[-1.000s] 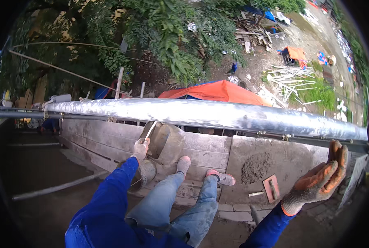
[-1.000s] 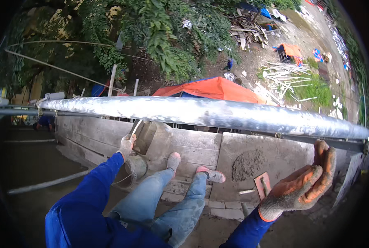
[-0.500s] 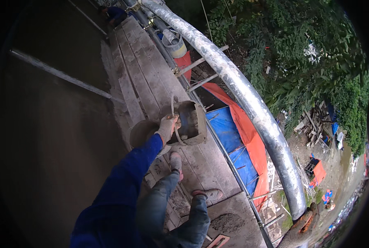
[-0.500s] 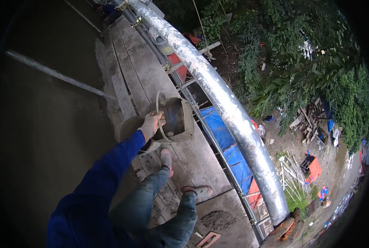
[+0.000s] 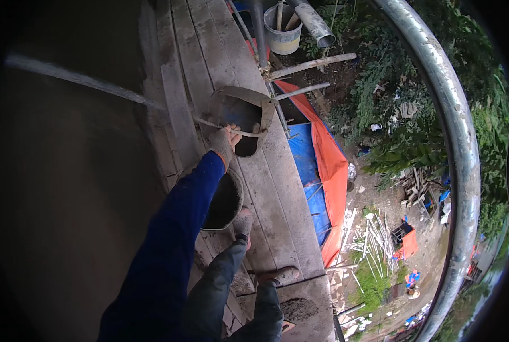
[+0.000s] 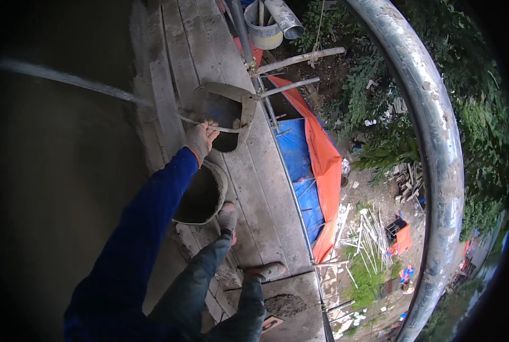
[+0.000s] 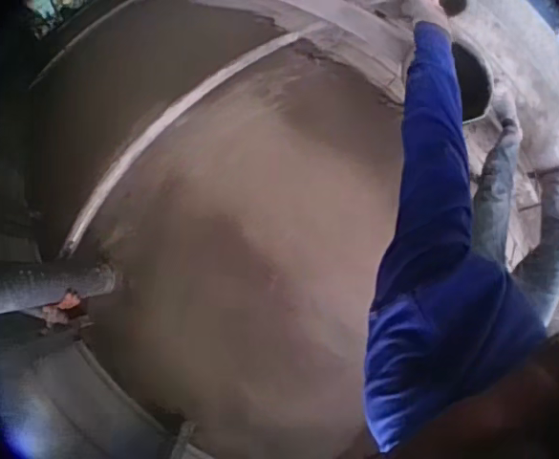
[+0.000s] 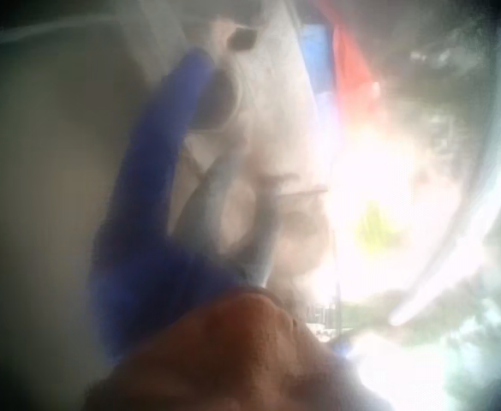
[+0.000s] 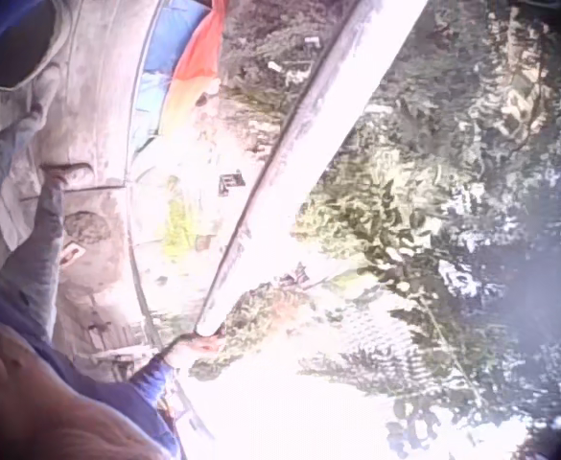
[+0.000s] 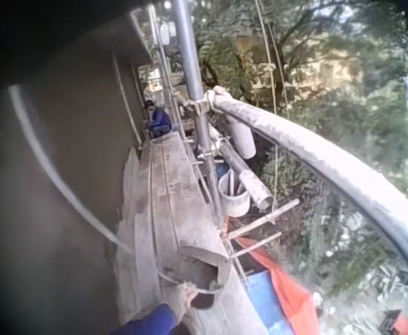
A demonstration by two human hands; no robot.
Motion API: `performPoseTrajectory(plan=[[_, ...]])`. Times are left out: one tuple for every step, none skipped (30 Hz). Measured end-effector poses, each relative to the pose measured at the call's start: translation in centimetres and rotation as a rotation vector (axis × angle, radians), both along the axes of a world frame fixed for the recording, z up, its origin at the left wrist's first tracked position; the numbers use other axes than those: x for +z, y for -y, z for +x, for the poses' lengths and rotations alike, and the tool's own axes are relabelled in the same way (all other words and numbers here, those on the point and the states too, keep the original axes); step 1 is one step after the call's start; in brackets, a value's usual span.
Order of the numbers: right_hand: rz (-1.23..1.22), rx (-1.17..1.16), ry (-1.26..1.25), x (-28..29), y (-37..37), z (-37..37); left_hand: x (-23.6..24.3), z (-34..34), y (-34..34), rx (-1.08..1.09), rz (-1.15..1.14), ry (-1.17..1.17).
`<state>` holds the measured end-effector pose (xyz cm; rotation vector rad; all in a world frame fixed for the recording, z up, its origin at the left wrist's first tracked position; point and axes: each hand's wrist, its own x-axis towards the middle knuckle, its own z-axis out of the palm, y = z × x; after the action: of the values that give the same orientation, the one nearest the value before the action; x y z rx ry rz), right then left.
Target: The person applies and smooths wet cement onto a wall using a trowel and a float. They then move along the scaffolding, retrieve a bucket of cement, and continue the plastering process.
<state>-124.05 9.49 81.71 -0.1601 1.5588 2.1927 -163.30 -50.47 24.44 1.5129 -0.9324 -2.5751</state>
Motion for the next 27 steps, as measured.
performPoseTrajectory(plan=[[0.155,0.062,0.199,-0.2,1.0,-1.5,-3.3,1.0,4.4,0.033,-0.061,0.003],[0.335,0.113,0.386,-1.0,1.2,-2.8,-6.1,0.3,6.4,0.056,-0.104,0.000],[0.366,0.096,0.406,-1.1,1.6,-3.7,-8.2,-0.7,6.4,0.067,-0.135,0.076],[0.271,0.011,0.305,-1.4,1.9,-4.2,-9.7,-1.9,6.3,0.058,-0.161,0.157],[0.009,-0.140,-0.001,-1.7,2.4,-4.6,-10.7,-2.3,5.5,0.015,-0.204,0.196],[-0.447,-0.233,-0.421,-2.5,2.0,-5.4,-12.5,-1.8,6.8,-0.027,-0.216,0.196],[-0.790,-0.252,-0.728,-3.1,2.1,-6.4,-14.4,-1.5,8.7,-0.071,-0.227,0.193],[-0.977,-0.252,-0.906,-3.5,2.0,-7.0,-15.9,-1.0,10.7,-0.121,-0.246,0.182],[-1.079,-0.245,-1.018,-3.8,1.9,-7.5,-17.6,-0.1,11.7,-0.446,-0.459,0.034],[-1.133,-0.244,-1.083,-3.9,1.9,-7.8,-19.9,0.9,12.7,-0.692,-0.709,-0.133],[-1.175,-0.238,-1.124,-4.5,1.5,-8.2,-21.8,0.0,13.8,-0.686,-0.624,-0.101],[-1.207,-0.242,-1.153,-4.8,0.8,-8.6,-23.5,0.4,14.7,-0.666,-0.589,-0.061],[-1.229,-0.234,-1.170,-5.5,0.2,-9.0,-25.2,1.0,15.6,-0.642,-0.551,-0.020],[-1.281,-0.242,-1.189,-6.7,-1.4,-9.4,-25.7,2.0,17.9,-0.602,-0.589,0.025],[-1.337,-0.247,-1.214,-8.5,-3.7,-9.6,-25.0,2.3,21.1,-0.558,-0.648,0.062],[-1.254,-0.220,-1.236,-7.3,-1.7,-9.0,-25.6,1.4,16.2,-0.470,-0.473,0.148],[-1.139,-0.191,-1.258,-5.5,1.4,-8.3,-25.1,0.1,9.5,-0.369,-0.263,0.273],[-1.120,-0.196,-1.257,-5.3,1.7,-8.5,-22.7,0.7,8.8,-0.322,-0.209,0.357],[-1.134,-0.192,-1.268,-5.4,1.4,-8.6,-20.2,1.7,9.5,-0.306,-0.195,0.395],[-1.138,-0.228,-1.256,-5.7,1.1,-8.7,-17.7,2.7,10.2,-0.288,-0.184,0.422],[-1.223,-0.246,-1.263,-5.9,0.3,-8.6,-15.6,4.5,11.3,-0.337,-0.210,0.384],[-1.328,-0.248,-1.282,-6.3,-0.7,-8.5,-13.9,6.7,13.2,-0.331,-0.221,0.369],[-1.367,-0.244,-1.305,-6.3,-1.2,-8.0,-12.7,9.3,15.0,-0.313,-0.217,0.334],[-1.374,-0.241,-1.338,-6.3,-1.5,-7.2,-11.6,11.8,16.4,-0.283,-0.201,0.304],[-1.370,-0.236,-1.365,-6.0,-1.7,-6.3,-10.4,14.8,17.9,-0.243,-0.173,0.282],[-1.372,-0.224,-1.384,-5.6,-2.0,-5.7,-9.1,18.5,19.7,-0.175,-0.141,0.272],[-1.374,-0.210,-1.404,-5.2,-2.3,-4.9,-7.9,22.1,21.1,-0.095,-0.103,0.258]])
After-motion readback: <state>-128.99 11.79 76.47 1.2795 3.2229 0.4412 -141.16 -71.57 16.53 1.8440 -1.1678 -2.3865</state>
